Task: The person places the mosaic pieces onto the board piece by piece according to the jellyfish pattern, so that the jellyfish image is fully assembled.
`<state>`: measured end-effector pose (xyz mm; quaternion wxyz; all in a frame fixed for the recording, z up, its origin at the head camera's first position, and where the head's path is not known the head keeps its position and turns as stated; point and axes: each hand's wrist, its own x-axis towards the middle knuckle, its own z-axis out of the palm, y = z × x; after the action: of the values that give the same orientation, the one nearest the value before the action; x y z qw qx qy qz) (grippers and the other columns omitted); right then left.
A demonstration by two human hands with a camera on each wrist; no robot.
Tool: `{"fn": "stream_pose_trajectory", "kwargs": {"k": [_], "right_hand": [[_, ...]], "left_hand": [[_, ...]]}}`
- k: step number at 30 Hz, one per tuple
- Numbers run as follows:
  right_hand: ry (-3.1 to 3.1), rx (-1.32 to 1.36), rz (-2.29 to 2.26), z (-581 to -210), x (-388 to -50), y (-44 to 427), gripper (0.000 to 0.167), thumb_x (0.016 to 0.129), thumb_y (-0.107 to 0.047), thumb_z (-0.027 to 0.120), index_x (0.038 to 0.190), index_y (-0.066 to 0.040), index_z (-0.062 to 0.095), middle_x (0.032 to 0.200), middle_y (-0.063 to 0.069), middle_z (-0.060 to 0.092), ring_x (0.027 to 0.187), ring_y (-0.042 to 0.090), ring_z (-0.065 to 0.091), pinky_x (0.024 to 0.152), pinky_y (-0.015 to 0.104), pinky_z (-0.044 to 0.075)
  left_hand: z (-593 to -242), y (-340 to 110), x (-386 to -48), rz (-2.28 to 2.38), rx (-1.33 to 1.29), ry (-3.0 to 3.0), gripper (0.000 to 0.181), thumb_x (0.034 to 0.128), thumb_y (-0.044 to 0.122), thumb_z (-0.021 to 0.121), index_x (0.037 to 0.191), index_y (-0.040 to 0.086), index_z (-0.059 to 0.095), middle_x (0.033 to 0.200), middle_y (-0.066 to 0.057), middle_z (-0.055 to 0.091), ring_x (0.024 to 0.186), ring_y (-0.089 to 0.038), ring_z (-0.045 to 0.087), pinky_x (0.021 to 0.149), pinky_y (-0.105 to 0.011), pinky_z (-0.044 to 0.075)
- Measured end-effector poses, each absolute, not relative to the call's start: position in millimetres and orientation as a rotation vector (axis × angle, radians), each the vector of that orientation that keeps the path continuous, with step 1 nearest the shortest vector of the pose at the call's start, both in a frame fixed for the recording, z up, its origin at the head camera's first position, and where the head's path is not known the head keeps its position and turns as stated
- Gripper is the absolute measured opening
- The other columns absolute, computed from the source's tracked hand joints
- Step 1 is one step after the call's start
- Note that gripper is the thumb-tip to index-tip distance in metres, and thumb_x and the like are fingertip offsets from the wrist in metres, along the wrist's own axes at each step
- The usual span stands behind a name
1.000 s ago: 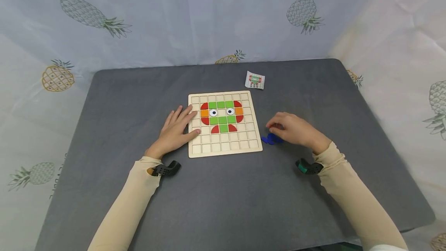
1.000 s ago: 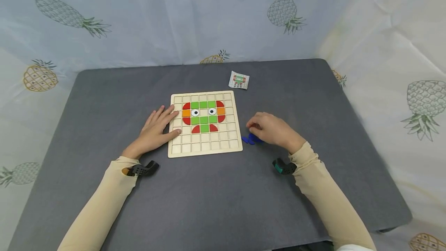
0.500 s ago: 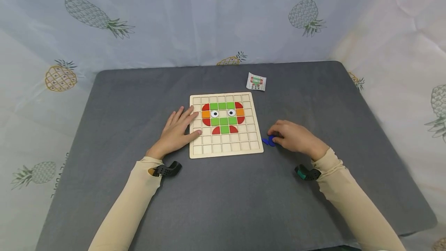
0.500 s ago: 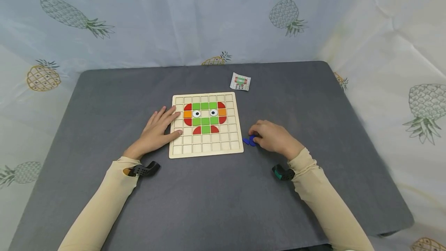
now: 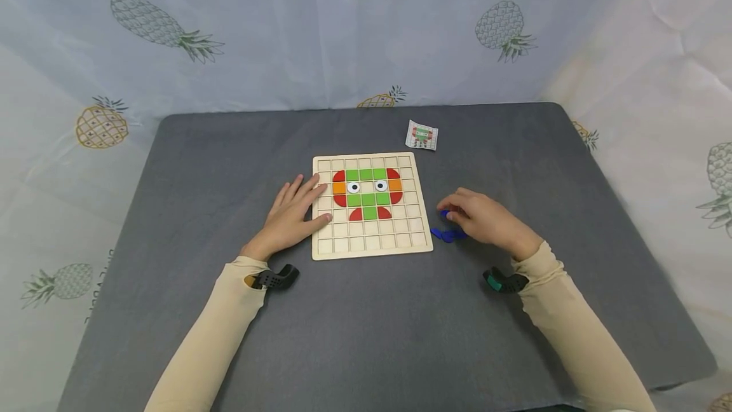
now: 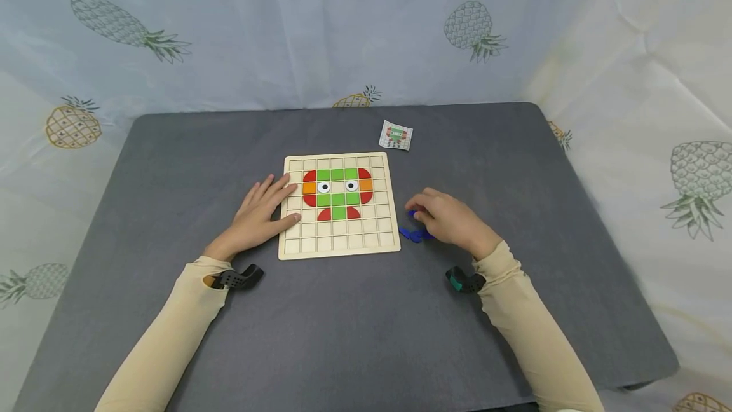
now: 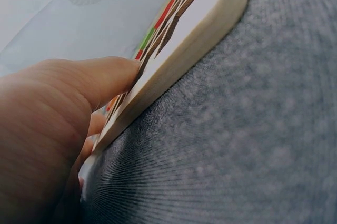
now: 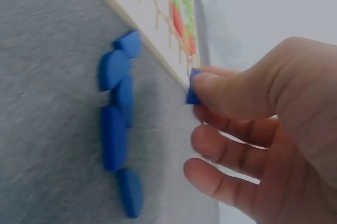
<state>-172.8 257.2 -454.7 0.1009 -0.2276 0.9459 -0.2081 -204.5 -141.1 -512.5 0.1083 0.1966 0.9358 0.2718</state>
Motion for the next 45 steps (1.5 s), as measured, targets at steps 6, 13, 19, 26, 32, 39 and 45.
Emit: {"fn": "stream_pose_trajectory", "kwargs": {"k": [6,13,19,26,32,39,45], "right_hand": [[2.778,-0.646,-0.829,-447.7,-179.1,252.2,0.022,0.101,-0.01,0.062,0.121,-0.005,0.07,0.101,0.005,0.066,0.081,0.015,0.053,0.068,0.028,0.048],[2.698,-0.572,-0.946,-443.6,-183.5,230.1,0.024,0.101,-0.013,0.063,0.123,-0.006,0.069,0.1,0.005,0.068,0.085,0.018,0.056,0.07,0.029,0.05],[2.644,-0.598,-0.985,-445.3,-186.0,206.4,0.021,0.099,-0.014,0.065,0.118,-0.006,0.071,0.095,0.003,0.068,0.082,0.018,0.056,0.068,0.027,0.049],[2.617,-0.654,-0.994,-456.1,-188.5,185.3,0.014,0.098,-0.014,0.066,0.109,-0.01,0.073,0.091,0.0,0.068,0.082,0.014,0.057,0.068,0.026,0.048],[2.619,-0.67,-0.916,-462.7,-186.9,170.5,0.014,0.098,-0.016,0.067,0.107,-0.01,0.074,0.09,-0.001,0.07,0.079,0.012,0.057,0.066,0.025,0.048],[2.714,-0.691,-0.704,-467.1,-183.4,160.4,0.01,0.095,-0.019,0.071,0.101,-0.015,0.078,0.092,-0.003,0.073,0.077,0.011,0.056,0.063,0.026,0.047],[2.787,-0.647,-0.621,-470.0,-180.4,154.3,0.01,0.095,-0.021,0.072,0.098,-0.015,0.079,0.092,-0.002,0.073,0.082,0.012,0.059,0.068,0.03,0.052]], "left_hand": [[-511.3,-139.7,-204.5,0.796,0.572,2.757,0.075,0.0978,0.047,0.06,0.161,0.018,0.032,0.173,-0.001,0.013,0.161,-0.029,-0.001,0.13,-0.049,-0.006],[-510.6,-139.5,-203.6,0.793,0.57,2.762,0.075,0.0977,0.047,0.059,0.16,0.017,0.032,0.172,-0.002,0.014,0.161,-0.029,0.0,0.13,-0.049,-0.006],[-509.4,-141.1,-203.2,0.797,0.569,2.751,0.076,0.0978,0.048,0.06,0.161,0.018,0.031,0.173,0.0,0.012,0.161,-0.029,-0.002,0.13,-0.049,-0.006],[-511.5,-141.7,-203.7,0.796,0.571,2.759,0.075,0.0979,0.049,0.058,0.161,0.017,0.031,0.173,-0.001,0.013,0.161,-0.029,-0.001,0.13,-0.05,-0.006],[-512.2,-140.2,-204.4,0.79,0.57,2.759,0.075,0.0977,0.048,0.059,0.161,0.017,0.032,0.173,-0.001,0.014,0.161,-0.03,0.0,0.13,-0.05,-0.005],[-510.2,-140.1,-203.7,0.803,0.584,2.752,0.075,0.0976,0.048,0.06,0.161,0.018,0.032,0.173,0.0,0.014,0.161,-0.03,0.0,0.13,-0.05,-0.005],[-509.9,-141.3,-203.3,0.825,0.591,2.757,0.075,0.0969,0.047,0.061,0.16,0.017,0.033,0.172,-0.001,0.015,0.161,-0.03,0.0,0.13,-0.05,-0.005]]}}
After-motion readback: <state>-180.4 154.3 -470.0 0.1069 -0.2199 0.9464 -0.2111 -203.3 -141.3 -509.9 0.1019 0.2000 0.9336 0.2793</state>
